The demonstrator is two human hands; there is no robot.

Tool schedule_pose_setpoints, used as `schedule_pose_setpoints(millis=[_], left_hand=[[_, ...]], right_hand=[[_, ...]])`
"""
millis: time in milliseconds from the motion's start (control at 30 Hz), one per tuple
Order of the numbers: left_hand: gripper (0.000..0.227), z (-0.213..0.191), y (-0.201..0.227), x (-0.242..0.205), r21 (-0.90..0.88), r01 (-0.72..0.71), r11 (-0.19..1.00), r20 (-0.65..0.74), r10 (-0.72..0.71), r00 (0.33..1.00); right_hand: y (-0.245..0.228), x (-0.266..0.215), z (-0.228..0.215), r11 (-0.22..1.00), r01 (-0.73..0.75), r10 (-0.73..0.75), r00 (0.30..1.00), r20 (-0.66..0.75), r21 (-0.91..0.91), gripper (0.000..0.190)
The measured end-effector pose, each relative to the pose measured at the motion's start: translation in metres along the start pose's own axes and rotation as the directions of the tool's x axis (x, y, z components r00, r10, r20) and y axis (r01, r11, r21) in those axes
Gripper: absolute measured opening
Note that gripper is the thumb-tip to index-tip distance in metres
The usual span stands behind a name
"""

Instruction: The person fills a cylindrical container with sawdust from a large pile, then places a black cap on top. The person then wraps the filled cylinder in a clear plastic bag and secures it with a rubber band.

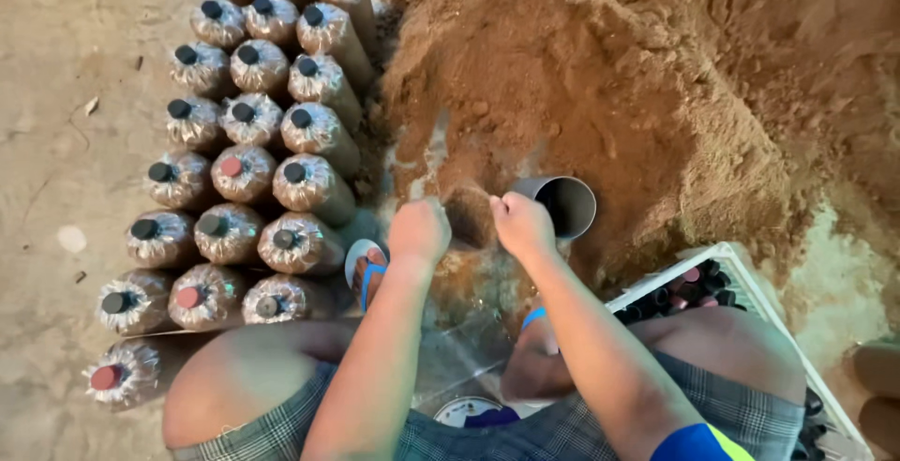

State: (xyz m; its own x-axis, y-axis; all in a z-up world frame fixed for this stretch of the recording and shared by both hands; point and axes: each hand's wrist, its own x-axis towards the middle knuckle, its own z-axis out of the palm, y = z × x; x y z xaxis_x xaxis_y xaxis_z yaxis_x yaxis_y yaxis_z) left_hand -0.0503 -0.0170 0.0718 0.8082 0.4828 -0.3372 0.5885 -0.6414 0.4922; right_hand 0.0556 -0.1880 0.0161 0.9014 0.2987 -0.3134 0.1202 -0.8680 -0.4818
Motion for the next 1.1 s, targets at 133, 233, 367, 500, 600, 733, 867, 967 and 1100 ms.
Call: schedule_pose_setpoints(millis=[133, 233, 367, 500, 600, 733, 867, 967, 1100], left_hand=[[0.033, 0.01, -0.003, -0.003, -0.012, -0.014, 1.0, -0.032, 0.014, 0.999], [0.03, 0.001, 0.004, -0.012, -0.104, -0.108, 0.989, -0.099, 0.098, 0.99], [0.023, 0.002, 0.0, -0.004, -0.149, -0.065, 0.987, -0.077, 0.054, 0.996], [0.036, -0.006, 0.001, -0.001, 0.004, -0.012, 1.0, 0.011, 0.012, 1.0], [0.033, 0.014, -0.019, 0.025, 0.165, -0.036, 0.986, 0.114, 0.017, 0.993], [0.027, 0.023, -0.017, 0.037, 0.162, -0.019, 0.987, 0.048, 0.012, 0.999], [0.027, 0.043, -0.025, 0.031, 0.034, -0.274, 0.961, -0.149, 0.276, 0.949], [0.037, 0.028, -0.012, 0.008, -0.104, -0.392, 0.914, -0.26, 0.356, 0.898], [0.076, 0.01, 0.012, -0.014, -0.054, -0.341, 0.939, -0.249, 0.318, 0.915]], right_hand=[[0.022, -0.014, 0.038, 0.759, -0.129, 0.16, 0.987, 0.008, 0.638, 0.036], [0.032, -0.033, 0.044, 0.503, 0.0, 0.056, 0.998, -0.032, 0.864, 0.043], [0.009, -0.048, 0.02, 0.823, 0.087, -0.211, 0.964, 0.16, 0.561, 0.101], [-0.014, -0.046, 0.013, 0.915, 0.2, -0.278, 0.941, 0.192, 0.35, 0.124], [-0.033, -0.041, 0.005, 0.874, 0.244, -0.341, 0.924, 0.174, 0.42, 0.121], [-0.025, -0.02, 0.04, 0.871, 0.307, -0.362, 0.929, 0.079, 0.383, 0.133], [-0.031, -0.024, 0.035, 0.894, 0.277, -0.316, 0.947, 0.058, 0.353, 0.131], [-0.005, -0.009, 0.071, 0.827, 0.457, -0.444, 0.888, -0.12, 0.328, 0.132], [0.003, -0.01, 0.092, 0.836, 0.495, -0.459, 0.867, -0.194, 0.237, 0.118]])
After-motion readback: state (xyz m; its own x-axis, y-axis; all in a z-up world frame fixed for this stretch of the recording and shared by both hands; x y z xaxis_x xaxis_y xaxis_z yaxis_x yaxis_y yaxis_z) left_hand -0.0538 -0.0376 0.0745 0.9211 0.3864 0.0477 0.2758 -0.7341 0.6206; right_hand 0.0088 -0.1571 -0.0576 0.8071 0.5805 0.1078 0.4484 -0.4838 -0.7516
